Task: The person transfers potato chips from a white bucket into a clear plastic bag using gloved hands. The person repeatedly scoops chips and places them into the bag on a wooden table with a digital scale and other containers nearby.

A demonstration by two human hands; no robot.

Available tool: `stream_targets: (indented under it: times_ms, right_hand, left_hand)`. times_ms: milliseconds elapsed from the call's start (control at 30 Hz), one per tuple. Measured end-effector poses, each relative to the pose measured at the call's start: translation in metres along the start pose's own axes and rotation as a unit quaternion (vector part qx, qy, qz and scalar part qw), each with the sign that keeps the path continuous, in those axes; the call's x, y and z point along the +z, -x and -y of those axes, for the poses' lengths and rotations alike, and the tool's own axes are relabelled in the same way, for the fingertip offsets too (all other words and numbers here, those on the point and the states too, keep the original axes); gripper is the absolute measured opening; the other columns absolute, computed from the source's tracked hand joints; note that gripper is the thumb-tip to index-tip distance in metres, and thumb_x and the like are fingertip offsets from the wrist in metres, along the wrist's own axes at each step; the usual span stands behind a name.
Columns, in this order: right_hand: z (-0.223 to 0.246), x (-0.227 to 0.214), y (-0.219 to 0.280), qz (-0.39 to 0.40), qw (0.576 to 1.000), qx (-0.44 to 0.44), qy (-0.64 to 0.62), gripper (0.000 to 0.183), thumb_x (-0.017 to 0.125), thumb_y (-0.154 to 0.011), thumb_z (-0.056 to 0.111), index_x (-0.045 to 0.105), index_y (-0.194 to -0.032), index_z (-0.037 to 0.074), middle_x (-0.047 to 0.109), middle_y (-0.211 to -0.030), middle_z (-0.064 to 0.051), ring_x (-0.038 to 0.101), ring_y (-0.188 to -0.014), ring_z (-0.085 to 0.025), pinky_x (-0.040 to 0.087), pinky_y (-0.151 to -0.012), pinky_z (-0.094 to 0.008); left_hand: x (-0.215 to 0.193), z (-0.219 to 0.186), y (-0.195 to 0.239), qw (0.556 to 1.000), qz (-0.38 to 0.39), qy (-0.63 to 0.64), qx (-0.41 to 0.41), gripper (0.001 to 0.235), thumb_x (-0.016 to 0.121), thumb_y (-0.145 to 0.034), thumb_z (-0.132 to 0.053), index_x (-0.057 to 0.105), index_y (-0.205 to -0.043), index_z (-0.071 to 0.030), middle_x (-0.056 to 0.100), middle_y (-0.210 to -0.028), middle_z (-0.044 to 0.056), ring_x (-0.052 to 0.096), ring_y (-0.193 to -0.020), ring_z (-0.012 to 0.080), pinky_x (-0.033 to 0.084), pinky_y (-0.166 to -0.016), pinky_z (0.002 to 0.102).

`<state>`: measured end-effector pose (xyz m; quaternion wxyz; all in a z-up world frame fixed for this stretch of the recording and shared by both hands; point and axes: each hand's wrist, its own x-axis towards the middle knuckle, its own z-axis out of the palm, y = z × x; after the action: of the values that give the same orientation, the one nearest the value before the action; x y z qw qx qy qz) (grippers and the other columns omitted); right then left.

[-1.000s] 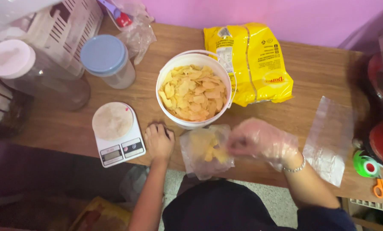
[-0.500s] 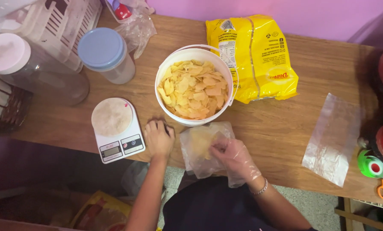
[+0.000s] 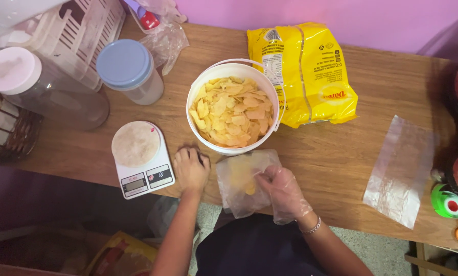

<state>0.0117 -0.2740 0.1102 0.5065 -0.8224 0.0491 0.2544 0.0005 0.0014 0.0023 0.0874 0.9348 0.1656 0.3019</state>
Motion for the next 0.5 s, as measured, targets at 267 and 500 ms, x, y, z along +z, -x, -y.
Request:
stream_targets:
  times_ms: [267, 500]
  right_hand:
    - [0.092, -0.052, 0.047, 0.008, 0.99, -0.038, 0.139, 0.024, 0.077, -0.085, 0.032, 0.085, -0.101, 0.015, 0.085, -0.09, -0.006, 0.079, -0.089, -0.02, 0.06, -0.082, -0.038]
    - [0.127, -0.072, 0.023, -0.098, 0.948, -0.203, 0.222, 0.013, 0.078, -0.087, 0.034, 0.082, -0.099, 0.03, 0.081, -0.092, 0.006, 0.076, -0.091, -0.019, 0.059, -0.08, -0.034]
  left_hand:
    - [-0.01, -0.007, -0.007, 1.0, 0.013, 0.004, -0.008, 0.018, 0.064, -0.075, -0.026, 0.062, -0.085, -0.011, 0.056, -0.089, 0.01, 0.06, -0.084, 0.0325, 0.051, -0.071, 0.045]
    - [-0.006, -0.004, -0.003, 0.999, 0.031, -0.01, -0.016, 0.018, 0.064, -0.075, -0.027, 0.062, -0.085, -0.013, 0.055, -0.088, 0.009, 0.06, -0.084, 0.032, 0.05, -0.073, 0.044]
